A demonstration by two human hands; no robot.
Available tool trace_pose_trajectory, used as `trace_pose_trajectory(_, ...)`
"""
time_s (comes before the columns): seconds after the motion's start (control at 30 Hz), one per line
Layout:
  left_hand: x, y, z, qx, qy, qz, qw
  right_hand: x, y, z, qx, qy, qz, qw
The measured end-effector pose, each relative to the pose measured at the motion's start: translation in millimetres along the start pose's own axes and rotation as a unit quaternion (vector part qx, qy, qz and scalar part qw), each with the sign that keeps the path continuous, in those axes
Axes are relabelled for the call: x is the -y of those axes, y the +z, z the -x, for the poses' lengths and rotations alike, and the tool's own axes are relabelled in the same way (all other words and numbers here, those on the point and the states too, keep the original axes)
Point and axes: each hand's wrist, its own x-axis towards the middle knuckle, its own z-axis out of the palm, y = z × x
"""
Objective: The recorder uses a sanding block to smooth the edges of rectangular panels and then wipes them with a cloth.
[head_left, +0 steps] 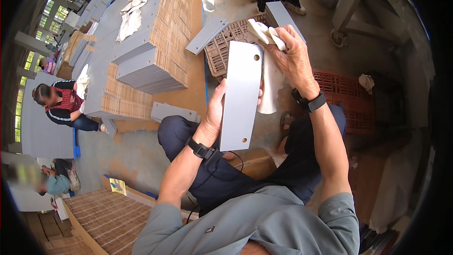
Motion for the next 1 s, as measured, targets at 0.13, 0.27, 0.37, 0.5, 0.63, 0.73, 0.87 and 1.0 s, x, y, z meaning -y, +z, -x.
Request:
trace_pose_trajectory(0.13, 9.6, 16.4, 2.7, 0.020, -0.006, 0.037, 0.999, -15.3, -34.3, -1.8, -0.036, 0.186, -0.033, 0.981)
trace_pose_trajectory(0.27, 7.8, 14.7, 4.8, 0.013, 0.001, 0.042, 0.999, 68.2, -94.9, 46.0, 0.097, 0.287, -0.169, 0.938)
trace_pose_trajectory(0.37, 9.2, 20.0, 0.3, 0.013, -0.001, 0.051, 0.999, 88.5, -127.3, 119.5, 0.260, 0.206, -0.108, 0.937)
trace_pose_trajectory(0.5, 16.5, 25.1, -11.4, 0.022, -0.022, 0.068, 0.997, 108.3, -119.3, 212.5, 0.388, 0.213, 0.026, 0.896)
trace_pose_trajectory(0.63, 16.8, 33.0, -14.7, 0.002, -0.054, 0.099, 0.994, 105.2, -120.4, 243.7, 0.412, 0.168, -0.019, 0.895)
trace_pose_trajectory(0.73, 20.0, 30.8, -16.2, 0.020, -0.061, 0.069, 0.996, 93.3, -148.8, 222.2, 0.353, 0.214, -0.203, 0.888)
trace_pose_trajectory(0.87, 27.1, 39.5, -22.9, 0.012, -0.096, 0.088, 0.991, 9.2, -184.3, 217.4, -0.040, 0.386, 0.026, 0.921)
trace_pose_trajectory(1.0, 31.3, 36.4, -25.9, 0.024, -0.115, 0.075, 0.990, -140.5, -201.6, 244.7, 0.005, 0.380, 0.391, 0.838)
